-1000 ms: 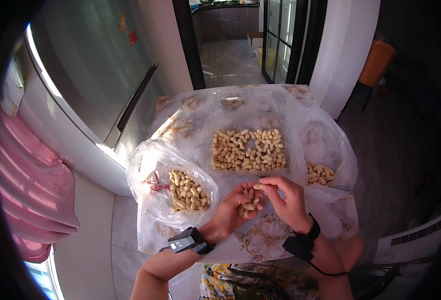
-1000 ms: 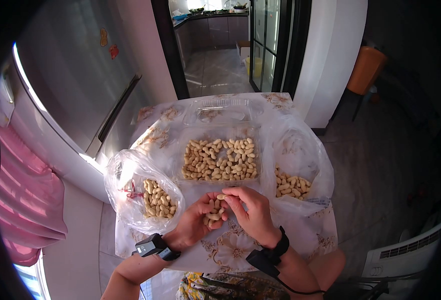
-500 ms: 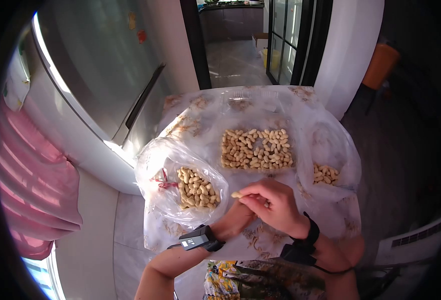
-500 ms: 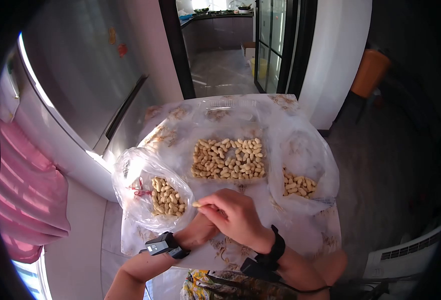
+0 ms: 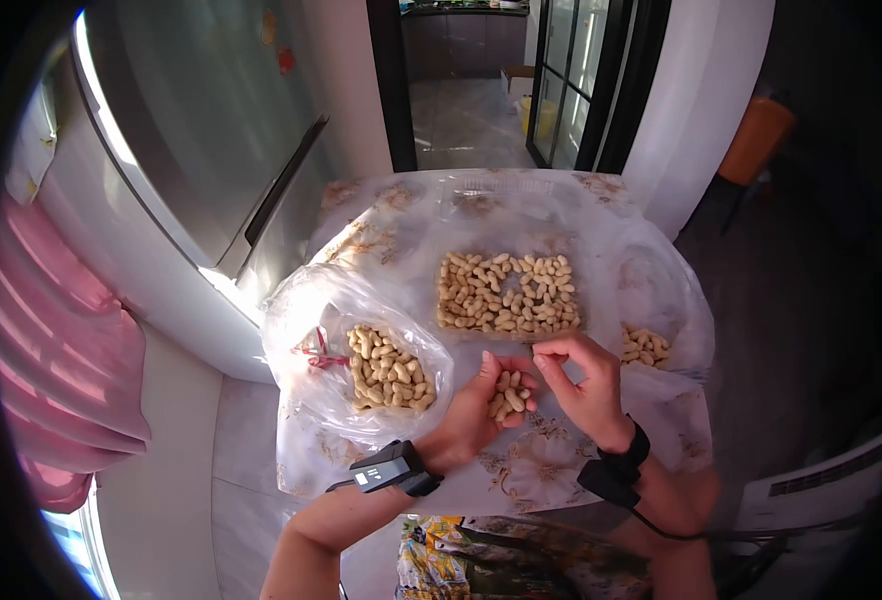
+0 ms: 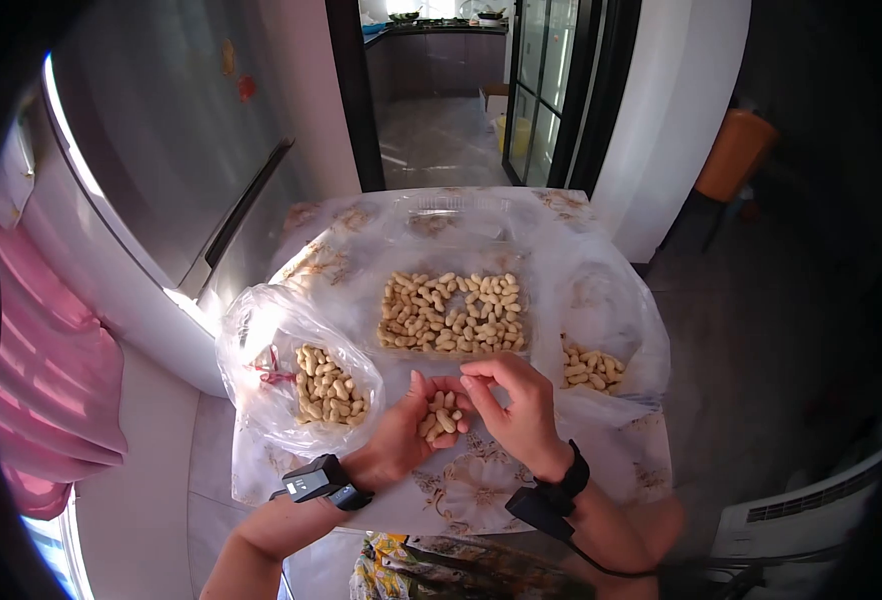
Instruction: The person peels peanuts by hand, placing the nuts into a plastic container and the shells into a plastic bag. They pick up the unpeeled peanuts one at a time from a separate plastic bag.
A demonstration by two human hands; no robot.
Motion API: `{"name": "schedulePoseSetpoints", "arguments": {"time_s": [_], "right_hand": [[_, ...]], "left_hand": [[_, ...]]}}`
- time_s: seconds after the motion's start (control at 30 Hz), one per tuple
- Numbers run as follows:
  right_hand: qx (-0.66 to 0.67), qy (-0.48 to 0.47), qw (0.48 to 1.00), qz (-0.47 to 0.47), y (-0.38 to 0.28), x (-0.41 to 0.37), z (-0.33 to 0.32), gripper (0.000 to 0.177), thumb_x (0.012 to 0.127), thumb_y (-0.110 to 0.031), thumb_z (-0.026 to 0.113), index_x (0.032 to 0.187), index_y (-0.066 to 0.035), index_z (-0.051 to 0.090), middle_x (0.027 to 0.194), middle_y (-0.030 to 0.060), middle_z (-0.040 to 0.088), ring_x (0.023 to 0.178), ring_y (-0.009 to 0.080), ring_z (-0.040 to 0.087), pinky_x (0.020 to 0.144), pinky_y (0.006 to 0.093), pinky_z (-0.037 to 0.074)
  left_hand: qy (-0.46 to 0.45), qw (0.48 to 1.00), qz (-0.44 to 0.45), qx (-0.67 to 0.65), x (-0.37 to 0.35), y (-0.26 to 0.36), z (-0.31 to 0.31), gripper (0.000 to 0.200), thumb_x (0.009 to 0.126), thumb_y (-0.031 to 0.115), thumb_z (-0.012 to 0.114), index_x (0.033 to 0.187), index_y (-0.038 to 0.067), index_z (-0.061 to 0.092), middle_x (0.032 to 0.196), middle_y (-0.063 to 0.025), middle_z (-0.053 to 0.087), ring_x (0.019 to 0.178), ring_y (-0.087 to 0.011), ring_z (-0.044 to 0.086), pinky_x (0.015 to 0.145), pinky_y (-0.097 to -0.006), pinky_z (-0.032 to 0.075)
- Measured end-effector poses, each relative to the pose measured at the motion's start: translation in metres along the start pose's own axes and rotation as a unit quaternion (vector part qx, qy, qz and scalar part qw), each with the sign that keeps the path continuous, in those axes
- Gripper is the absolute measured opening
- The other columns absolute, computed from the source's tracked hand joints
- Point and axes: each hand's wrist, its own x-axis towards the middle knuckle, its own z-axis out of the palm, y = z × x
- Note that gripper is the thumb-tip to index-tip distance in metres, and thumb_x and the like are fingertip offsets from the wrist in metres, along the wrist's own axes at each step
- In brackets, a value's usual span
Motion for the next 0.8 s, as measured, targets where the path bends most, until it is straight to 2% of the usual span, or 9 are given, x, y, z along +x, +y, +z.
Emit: {"name": "schedulePoseSetpoints", "arguments": {"time_s": [0.07, 0.13, 0.2, 0.23, 0.33, 0.53, 0.63, 0.7, 0.8], "right_hand": [[0.015, -0.007, 1.0, 0.018, 0.003, -0.012, -0.003, 0.01, 0.085, -0.002, 0.07, 0.095, 0.0, 0.067, 0.087, 0.0086, 0.068, 0.075, 0.0158, 0.066, 0.068, 0.028, 0.051], [0.024, -0.022, 0.999, 0.013, 0.006, -0.016, -0.001, 0.016, 0.081, -0.004, 0.074, 0.095, -0.001, 0.067, 0.089, 0.0079, 0.068, 0.078, 0.0181, 0.066, 0.07, 0.0297, 0.052], [-0.009, -0.067, 0.994, -0.085, 0.004, -0.012, 0.0, 0.022, 0.076, -0.005, 0.078, 0.095, -0.002, 0.067, 0.091, 0.0069, 0.068, 0.082, 0.0221, 0.065, 0.073, 0.0318, 0.052], [-0.012, -0.092, 0.993, -0.074, 0.006, -0.014, -0.001, 0.026, 0.073, -0.006, 0.079, 0.096, -0.002, 0.067, 0.098, 0.0073, 0.066, 0.091, 0.0249, 0.064, 0.077, 0.0337, 0.052], [-0.019, -0.114, 0.993, -0.037, 0.003, -0.015, 0.001, 0.025, 0.074, -0.006, 0.079, 0.095, -0.002, 0.066, 0.105, 0.0088, 0.063, 0.096, 0.0247, 0.062, 0.079, 0.0339, 0.052], [-0.011, -0.112, 0.992, -0.058, 0.013, -0.019, 0.001, 0.019, 0.075, -0.003, 0.075, 0.091, -0.003, 0.064, 0.106, 0.0088, 0.062, 0.099, 0.0255, 0.061, 0.081, 0.0346, 0.051], [0.002, -0.107, 0.993, -0.043, 0.011, -0.019, 0.002, 0.017, 0.076, -0.002, 0.074, 0.088, -0.003, 0.063, 0.105, 0.0087, 0.063, 0.097, 0.0259, 0.062, 0.08, 0.0342, 0.051], [0.01, -0.084, 0.996, -0.038, 0.008, -0.018, 0.002, 0.016, 0.076, -0.001, 0.074, 0.088, -0.003, 0.063, 0.103, 0.0086, 0.064, 0.095, 0.0261, 0.063, 0.079, 0.0342, 0.051], [0.009, -0.042, 0.998, -0.034, 0.006, -0.016, 0.0, 0.016, 0.077, -0.001, 0.074, 0.087, -0.003, 0.063, 0.097, 0.0086, 0.067, 0.089, 0.0259, 0.065, 0.076, 0.0337, 0.052]], "left_hand": [[-0.009, 1.0, 0.02, -0.01, 0.001, -0.002, -0.001, 0.063, 0.1, 0.062, 0.027, 0.13, 0.011, 0.047, 0.106, -0.0022, 0.061, 0.088, -0.0134, 0.06, 0.07, -0.0248, 0.047], [0.002, 1.0, 0.022, -0.003, 0.0, 0.0, -0.001, 0.069, 0.098, 0.064, 0.028, 0.132, 0.007, 0.045, 0.113, -0.0063, 0.058, 0.091, -0.017, 0.059, 0.073, -0.0267, 0.049], [0.032, 0.998, 0.046, 0.008, -0.002, 0.001, 0.003, 0.071, 0.097, 0.066, 0.029, 0.134, 0.007, 0.042, 0.115, -0.0069, 0.057, 0.094, -0.0176, 0.059, 0.075, -0.0279, 0.05], [0.035, 0.998, 0.044, 0.01, -0.002, 0.002, 0.004, 0.071, 0.097, 0.066, 0.029, 0.134, 0.007, 0.042, 0.115, -0.0069, 0.057, 0.094, -0.0176, 0.059, 0.075, -0.0279, 0.05], [0.032, 0.998, 0.055, 0.007, -0.002, 0.004, 0.009, 0.073, 0.096, 0.067, 0.031, 0.135, 0.007, 0.04, 0.115, -0.0068, 0.057, 0.096, -0.017, 0.059, 0.077, -0.0289, 0.05], [0.006, 0.999, 0.049, 0.004, 0.001, -0.002, 0.002, 0.072, 0.096, 0.067, 0.032, 0.134, 0.006, 0.042, 0.114, -0.0056, 0.057, 0.097, -0.0149, 0.059, 0.077, -0.0276, 0.048], [-0.053, 0.998, 0.044, -0.003, 0.001, -0.001, 0.0, 0.07, 0.097, 0.066, 0.03, 0.132, 0.006, 0.043, 0.113, -0.0048, 0.058, 0.095, -0.0138, 0.059, 0.075, -0.0259, 0.047], [0.006, 0.999, 0.026, -0.019, -0.002, 0.002, 0.008, 0.059, 0.1, 0.058, 0.035, 0.127, 0.007, 0.048, 0.108, -0.0039, 0.059, 0.09, -0.0111, 0.057, 0.069, -0.0241, 0.045], [0.006, 0.999, 0.022, 0.037, -0.005, 0.006, 0.006, 0.04, 0.103, 0.044, 0.045, 0.121, 0.009, 0.052, 0.099, 0.0002, 0.059, 0.083, -0.007, 0.054, 0.065, -0.0212, 0.042]]}}
